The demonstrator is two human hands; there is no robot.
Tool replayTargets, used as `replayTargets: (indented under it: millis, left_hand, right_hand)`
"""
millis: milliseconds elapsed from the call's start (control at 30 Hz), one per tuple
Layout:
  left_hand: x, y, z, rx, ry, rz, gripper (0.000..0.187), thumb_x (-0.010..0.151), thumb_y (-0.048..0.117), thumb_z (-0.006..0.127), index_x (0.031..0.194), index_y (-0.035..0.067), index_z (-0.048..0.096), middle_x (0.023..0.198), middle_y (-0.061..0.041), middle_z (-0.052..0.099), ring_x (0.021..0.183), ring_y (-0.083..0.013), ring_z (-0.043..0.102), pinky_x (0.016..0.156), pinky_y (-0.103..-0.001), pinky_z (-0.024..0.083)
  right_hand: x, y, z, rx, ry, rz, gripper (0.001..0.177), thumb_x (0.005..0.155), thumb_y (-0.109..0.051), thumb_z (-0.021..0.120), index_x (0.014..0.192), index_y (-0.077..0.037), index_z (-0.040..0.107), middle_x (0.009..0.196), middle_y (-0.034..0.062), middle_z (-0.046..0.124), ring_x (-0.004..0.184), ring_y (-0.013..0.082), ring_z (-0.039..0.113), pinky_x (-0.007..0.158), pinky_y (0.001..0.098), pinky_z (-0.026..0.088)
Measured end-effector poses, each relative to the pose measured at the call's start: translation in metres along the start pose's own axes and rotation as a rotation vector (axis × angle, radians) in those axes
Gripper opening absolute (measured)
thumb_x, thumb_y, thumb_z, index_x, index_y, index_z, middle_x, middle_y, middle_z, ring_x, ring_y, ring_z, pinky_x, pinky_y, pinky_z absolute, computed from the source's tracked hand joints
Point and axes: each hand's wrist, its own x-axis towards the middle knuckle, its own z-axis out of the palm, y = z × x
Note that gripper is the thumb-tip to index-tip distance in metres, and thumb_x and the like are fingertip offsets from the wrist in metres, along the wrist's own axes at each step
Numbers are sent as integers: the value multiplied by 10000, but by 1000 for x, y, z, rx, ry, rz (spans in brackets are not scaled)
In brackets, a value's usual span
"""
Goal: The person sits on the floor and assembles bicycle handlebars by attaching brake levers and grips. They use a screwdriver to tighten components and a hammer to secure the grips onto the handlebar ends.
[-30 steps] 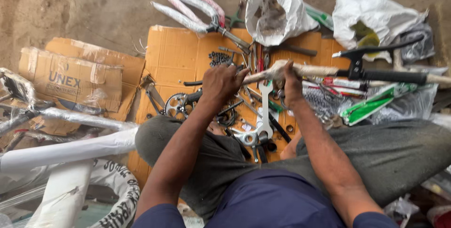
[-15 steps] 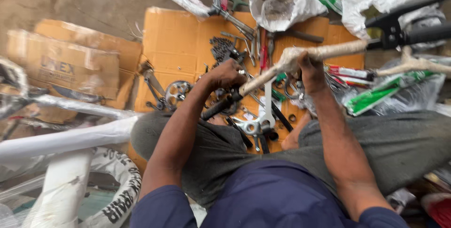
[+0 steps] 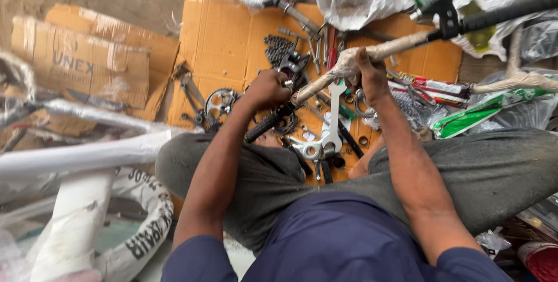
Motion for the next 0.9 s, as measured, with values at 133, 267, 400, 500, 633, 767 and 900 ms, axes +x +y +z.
replayTargets:
  millis: [133,267,400,500,633,767,900]
  left_hand:
    - [8,-30,9,-239,-242,-62,177,818,164,740,838,-8,706,747,-88,622,673,-197,544,582,-399,434]
    - [5,-14,24,-175,-64,-156,50,815,175,652,854,156,678,672,-57,653,596,-184,619,560,-379,519]
    - [-12,14,35,314,423,139,163,907,202,657,807,74,660,780,-129,665,628,-300,629,577,-474,492]
    - [-15,14,37,394,417,116,188,975,203,611,877,47,644,890,-157,682,698,-344,668,609,-503,524]
    - [-2,-1,11,274,446,207,204,837,262,695,848,59,693,918,-196,700,805,-410,670,702,-528,529]
    - [6,-8,15,66,200,115,181,833,197,685,940,60,734,891,-199,713,804,-379,676,752,-473,547]
    - [12,-10,4,-338,-201,-25,262,739,141,732,984,51,764,823,-117,748,734,-239,671,707,-421,532]
  right_hand:
    - [2,0,6,-29,-97,19,616,991,-673,605,870,-70,626,614,-1,549,503,119,571,436,276,434]
    - [0,2,1,-111,-50,15,583,976,-671,581,887,-98,628,616,2,595,473,112,555,417,280,431]
    - [17,13,-4,-1,67,54,538,1005,-641,577,871,-122,628,631,-10,606,491,104,571,438,272,447]
    - [15,41,-9,57,97,17,487,1006,-600,611,918,-123,651,666,-14,601,514,98,558,436,271,426]
    - [45,54,-21,-48,131,-270,441,1110,-495,696,1084,-59,632,904,14,620,773,106,574,662,278,474]
    - [23,27,-22,-71,77,-96,464,989,-551,657,976,-86,664,778,1,663,570,112,610,458,264,481]
    - [12,10,-16,29,8,-126,491,998,-555,695,978,-69,624,736,29,630,574,137,613,481,281,486]
